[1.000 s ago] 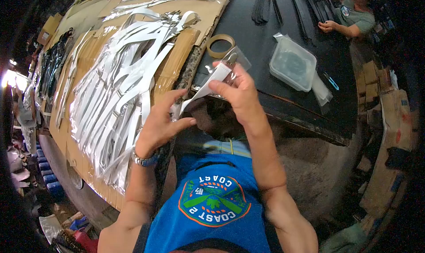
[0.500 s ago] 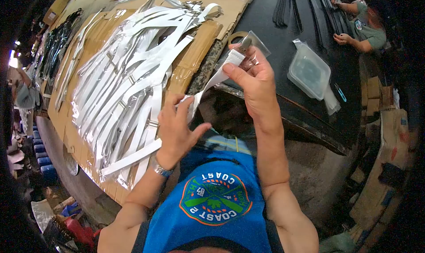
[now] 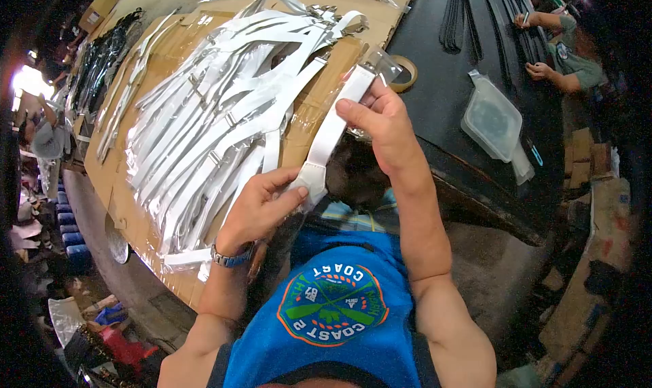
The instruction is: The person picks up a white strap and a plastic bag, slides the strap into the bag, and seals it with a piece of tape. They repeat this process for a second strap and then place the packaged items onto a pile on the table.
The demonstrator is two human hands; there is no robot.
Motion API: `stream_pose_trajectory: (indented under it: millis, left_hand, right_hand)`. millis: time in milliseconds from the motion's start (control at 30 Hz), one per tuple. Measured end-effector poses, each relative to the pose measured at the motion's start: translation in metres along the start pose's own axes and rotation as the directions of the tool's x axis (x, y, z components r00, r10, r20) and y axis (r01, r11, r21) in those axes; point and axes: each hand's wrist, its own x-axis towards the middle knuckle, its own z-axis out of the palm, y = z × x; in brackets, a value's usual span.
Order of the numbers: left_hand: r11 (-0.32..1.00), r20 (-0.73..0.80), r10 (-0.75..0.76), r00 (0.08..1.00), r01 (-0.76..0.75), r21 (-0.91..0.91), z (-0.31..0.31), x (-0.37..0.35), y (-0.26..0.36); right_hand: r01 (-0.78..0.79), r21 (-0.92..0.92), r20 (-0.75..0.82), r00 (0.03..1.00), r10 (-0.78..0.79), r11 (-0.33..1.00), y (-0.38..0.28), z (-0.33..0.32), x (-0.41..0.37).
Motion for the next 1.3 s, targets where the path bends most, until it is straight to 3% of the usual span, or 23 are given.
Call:
stream_pose_trajectory:
  millis: [200, 400, 533, 800, 1000, 1100, 1300]
  left_hand:
    - [0.979, -0.026, -0.05, 0.998, 0.044, -0.201, -0.002, -0.003, -0.002]
    - [0.995, -0.007, -0.096, 0.995, 0.096, -0.035, -0.005, 0.003, 0.005]
    - [0.993, -0.061, -0.071, 0.996, 0.065, -0.096, 0.003, 0.011, 0.004]
    - [0.983, -0.018, -0.043, 0.999, 0.039, -0.177, 0.011, 0.019, 0.001]
    - [0.97, -0.047, -0.071, 0.996, 0.058, -0.234, 0.005, 0.021, -0.002]
    - [0.967, -0.056, -0.082, 0.995, 0.066, -0.245, 0.006, 0.021, -0.001]
    - [0.967, -0.017, -0.129, 0.992, 0.122, -0.223, 0.01, 0.021, 0.003]
  right_hand:
    - [-0.052, -0.024, 0.04, 0.998, 0.053, 0.998, 0.012, -0.002, 0.001]
    - [-0.137, -0.001, 0.087, 0.987, 0.137, 0.991, 0.024, 0.002, -0.019]
    - [-0.207, 0.076, 0.114, 0.973, 0.198, 0.975, 0.031, 0.003, -0.035]
    - [-0.258, 0.124, 0.153, 0.959, 0.238, 0.958, 0.043, 0.0, -0.048]
    - [-0.274, 0.049, 0.097, 0.958, 0.269, 0.96, 0.055, -0.014, -0.052]
    - [-0.178, -0.047, 0.093, 0.979, 0.182, 0.983, 0.057, -0.015, -0.05]
    - [-0.262, 0.161, 0.105, 0.963, 0.248, 0.951, 0.052, -0.01, -0.035]
